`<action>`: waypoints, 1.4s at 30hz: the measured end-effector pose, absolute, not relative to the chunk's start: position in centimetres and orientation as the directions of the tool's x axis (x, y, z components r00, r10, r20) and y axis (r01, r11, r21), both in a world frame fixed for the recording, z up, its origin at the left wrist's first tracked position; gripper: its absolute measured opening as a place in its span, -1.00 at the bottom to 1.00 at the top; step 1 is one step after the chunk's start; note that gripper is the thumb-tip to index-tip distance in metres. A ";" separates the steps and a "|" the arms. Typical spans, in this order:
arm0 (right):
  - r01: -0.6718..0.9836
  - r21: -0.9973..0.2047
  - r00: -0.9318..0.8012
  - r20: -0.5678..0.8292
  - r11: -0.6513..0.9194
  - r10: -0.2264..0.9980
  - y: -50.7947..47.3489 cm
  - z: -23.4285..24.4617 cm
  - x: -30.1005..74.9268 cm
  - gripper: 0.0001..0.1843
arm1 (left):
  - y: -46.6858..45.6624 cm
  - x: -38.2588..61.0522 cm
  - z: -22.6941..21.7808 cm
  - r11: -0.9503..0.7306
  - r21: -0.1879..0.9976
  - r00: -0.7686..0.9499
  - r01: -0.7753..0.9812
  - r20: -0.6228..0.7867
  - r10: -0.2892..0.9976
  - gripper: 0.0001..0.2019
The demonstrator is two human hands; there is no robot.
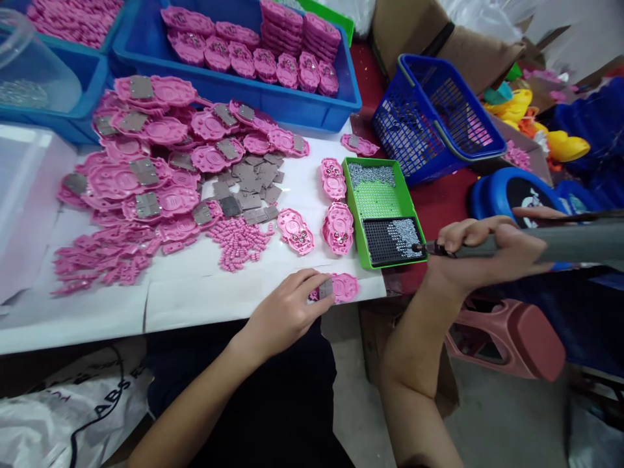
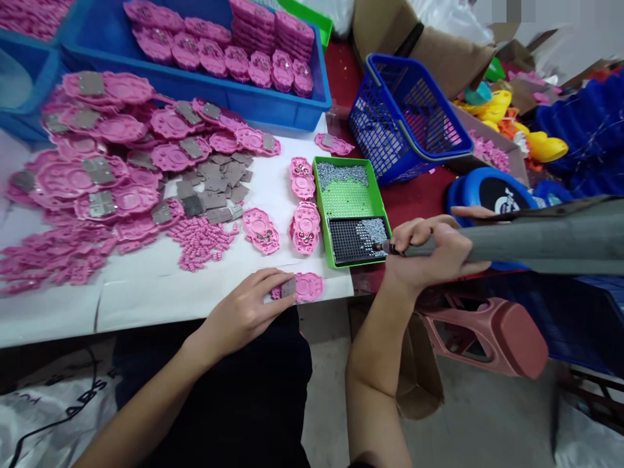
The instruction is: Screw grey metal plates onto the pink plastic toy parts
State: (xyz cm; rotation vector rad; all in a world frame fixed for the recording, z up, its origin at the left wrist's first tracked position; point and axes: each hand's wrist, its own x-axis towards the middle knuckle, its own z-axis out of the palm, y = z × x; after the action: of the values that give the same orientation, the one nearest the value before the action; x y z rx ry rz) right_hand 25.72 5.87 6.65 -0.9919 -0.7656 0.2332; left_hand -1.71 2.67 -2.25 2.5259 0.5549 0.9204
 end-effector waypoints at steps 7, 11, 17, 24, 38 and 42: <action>-0.014 -0.791 0.280 0.584 0.611 0.762 2.3 7.3 18.3 -0.63 | 2.6 -1.7 -2.2 -0.818 0.524 0.717 0.237 0.474 0.511 -0.77; -0.099 -0.840 0.261 0.495 0.533 0.829 2.7 5.5 15.4 -0.71 | 2.7 -1.5 -2.2 -0.792 0.561 0.709 0.241 0.455 0.539 -0.82; -0.068 -0.875 0.371 0.424 0.479 0.826 3.0 4.3 14.7 -0.66 | 2.6 -1.3 -2.3 -0.778 0.565 0.723 0.274 0.412 0.554 -0.82; -0.005 -0.881 0.388 0.434 0.473 0.813 3.1 4.4 15.4 -0.67 | 2.4 -1.1 -2.5 -0.768 0.569 0.716 0.293 0.402 0.571 -0.83; 0.011 -0.883 0.367 0.440 0.469 0.820 3.1 3.6 16.1 -0.62 | 2.4 -1.0 -2.6 -0.747 0.603 0.722 0.282 0.379 0.578 -0.84; 0.025 -0.893 0.389 0.422 0.449 0.819 3.0 3.5 16.1 -0.64 | 2.3 -0.9 -2.6 -0.740 0.610 0.724 0.283 0.371 0.582 -0.86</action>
State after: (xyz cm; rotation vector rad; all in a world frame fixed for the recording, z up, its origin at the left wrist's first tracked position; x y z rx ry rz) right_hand 16.10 2.99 3.55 -0.9851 -1.0573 0.6247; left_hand -0.93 2.31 -2.62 2.4018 0.6570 0.7593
